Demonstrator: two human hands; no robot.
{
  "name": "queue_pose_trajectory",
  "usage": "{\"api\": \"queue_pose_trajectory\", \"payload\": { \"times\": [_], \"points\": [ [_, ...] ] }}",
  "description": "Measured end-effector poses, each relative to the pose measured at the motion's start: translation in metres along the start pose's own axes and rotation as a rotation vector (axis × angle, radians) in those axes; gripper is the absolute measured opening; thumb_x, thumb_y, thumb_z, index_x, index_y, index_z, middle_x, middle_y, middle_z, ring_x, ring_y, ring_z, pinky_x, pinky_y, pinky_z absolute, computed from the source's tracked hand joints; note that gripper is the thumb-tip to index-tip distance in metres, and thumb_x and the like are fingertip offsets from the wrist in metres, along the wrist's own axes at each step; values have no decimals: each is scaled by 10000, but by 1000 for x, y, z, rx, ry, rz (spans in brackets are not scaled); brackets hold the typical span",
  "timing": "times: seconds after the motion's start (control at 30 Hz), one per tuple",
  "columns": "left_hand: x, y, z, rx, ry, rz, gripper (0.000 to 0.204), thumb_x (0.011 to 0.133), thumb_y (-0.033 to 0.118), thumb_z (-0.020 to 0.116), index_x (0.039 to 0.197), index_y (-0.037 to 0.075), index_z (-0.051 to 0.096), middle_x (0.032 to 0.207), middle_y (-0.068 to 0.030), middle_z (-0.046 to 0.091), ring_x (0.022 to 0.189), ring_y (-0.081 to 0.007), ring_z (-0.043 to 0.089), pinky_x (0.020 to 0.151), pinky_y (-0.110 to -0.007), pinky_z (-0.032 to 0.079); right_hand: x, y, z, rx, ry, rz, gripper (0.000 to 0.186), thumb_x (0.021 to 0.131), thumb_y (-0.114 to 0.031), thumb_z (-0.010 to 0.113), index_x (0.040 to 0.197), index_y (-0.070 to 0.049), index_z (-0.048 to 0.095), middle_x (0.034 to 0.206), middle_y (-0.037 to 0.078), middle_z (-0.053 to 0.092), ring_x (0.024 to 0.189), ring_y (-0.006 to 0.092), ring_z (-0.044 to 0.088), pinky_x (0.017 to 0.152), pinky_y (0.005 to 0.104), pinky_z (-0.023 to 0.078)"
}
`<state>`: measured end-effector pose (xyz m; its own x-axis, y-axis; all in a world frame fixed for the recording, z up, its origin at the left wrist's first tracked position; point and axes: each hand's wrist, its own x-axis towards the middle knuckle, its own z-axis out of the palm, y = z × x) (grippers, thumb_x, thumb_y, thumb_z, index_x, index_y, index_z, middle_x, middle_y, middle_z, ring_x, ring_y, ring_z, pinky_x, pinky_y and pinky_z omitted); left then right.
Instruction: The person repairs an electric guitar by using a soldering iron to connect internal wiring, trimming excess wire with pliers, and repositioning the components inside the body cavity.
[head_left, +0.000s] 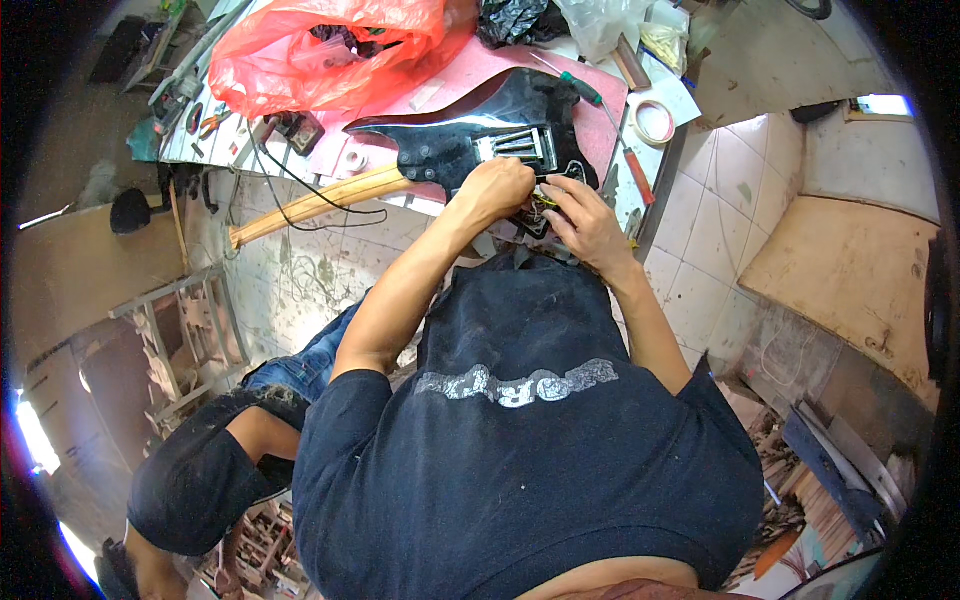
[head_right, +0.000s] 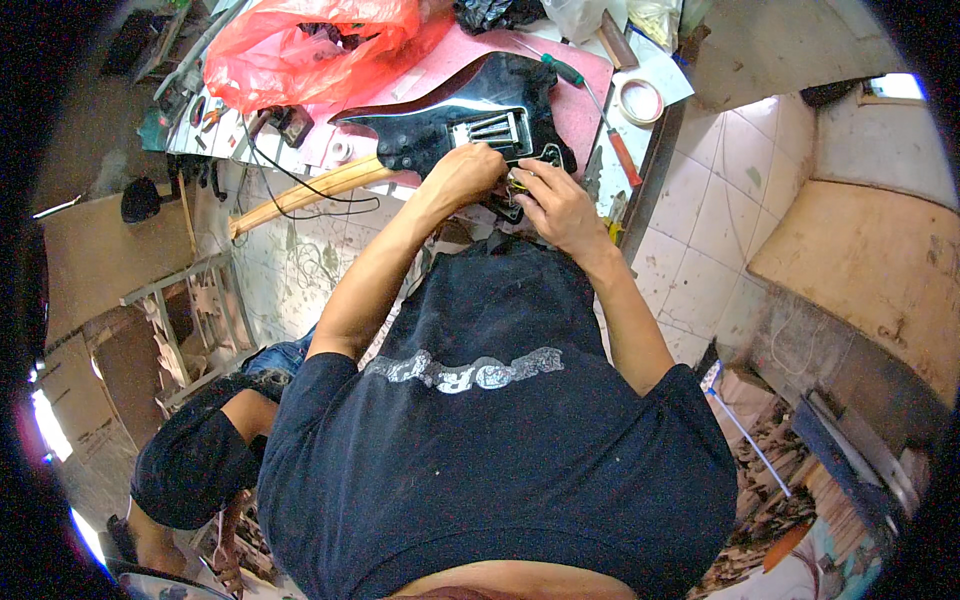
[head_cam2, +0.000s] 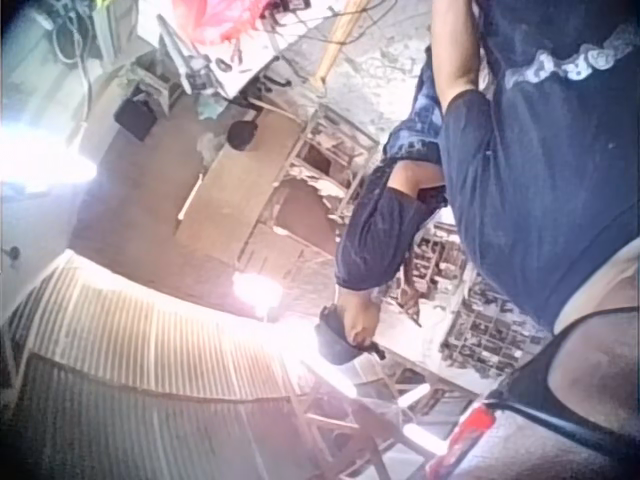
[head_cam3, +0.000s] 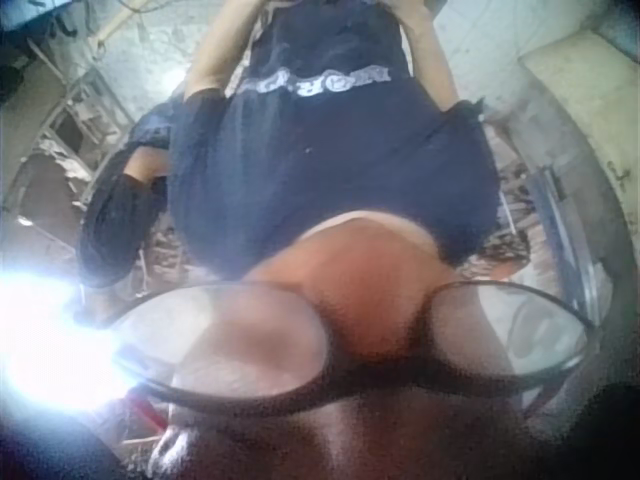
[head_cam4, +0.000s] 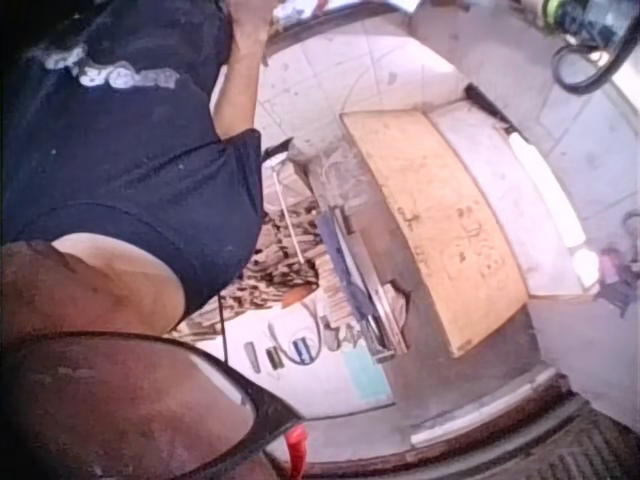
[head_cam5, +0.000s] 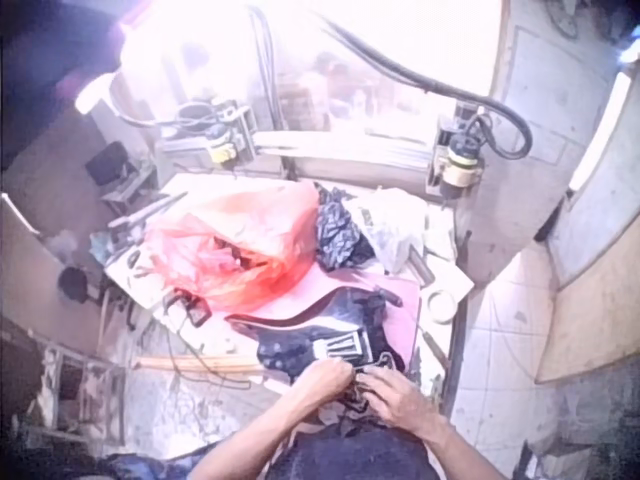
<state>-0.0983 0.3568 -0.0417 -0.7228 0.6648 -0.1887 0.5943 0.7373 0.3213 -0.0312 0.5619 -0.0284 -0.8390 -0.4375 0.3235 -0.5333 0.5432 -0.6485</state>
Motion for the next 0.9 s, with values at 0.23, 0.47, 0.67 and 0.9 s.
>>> {"api": "queue_pose_trajectory", "payload": {
  "times": [0.23, 0.47, 0.67, 0.9],
  "points": [
    [-15, 1, 1, -255, 153, -41, 128, 767, 113, 751, 848, 17, 732, 874, -214, 704, 819, -396, 718, 749, -472, 583, 3, -14, 15, -79, 28, 3, 382, 883, -179, 758, 1215, -5, 683, 1116, 141, 648, 1037, 328, 636, 906, 409, 538],
    [-44, 7, 1, -662, 431, -231, 235, 777, 37, 796, 990, 6, 701, 969, -145, 673, 832, -305, 719, 734, -388, 588, 4, -6, 32, -131, 42, 13, 272, 875, -89, 726, 1138, -21, 725, 1021, 113, 617, 961, 290, 607, 848, 403, 527],
    [-72, 10, 18, -382, 644, -173, 229, 843, 128, 784, 1063, 65, 777, 1014, -79, 707, 988, -284, 649, 886, -391, 533, 7, -4, 33, -151, 17, 24, 225, 868, -62, 715, 1087, -15, 733, 986, 103, 614, 915, 281, 597, 834, 393, 514],
    [-56, 25, 27, -205, 591, -89, 232, 817, 119, 784, 1045, 78, 780, 1028, -34, 704, 898, -259, 610, 805, -372, 525, 8, 0, 33, -163, 2, 19, 234, 866, -48, 724, 1097, -9, 722, 980, 123, 608, 934, 295, 603, 843, 401, 514]
  ]
}}
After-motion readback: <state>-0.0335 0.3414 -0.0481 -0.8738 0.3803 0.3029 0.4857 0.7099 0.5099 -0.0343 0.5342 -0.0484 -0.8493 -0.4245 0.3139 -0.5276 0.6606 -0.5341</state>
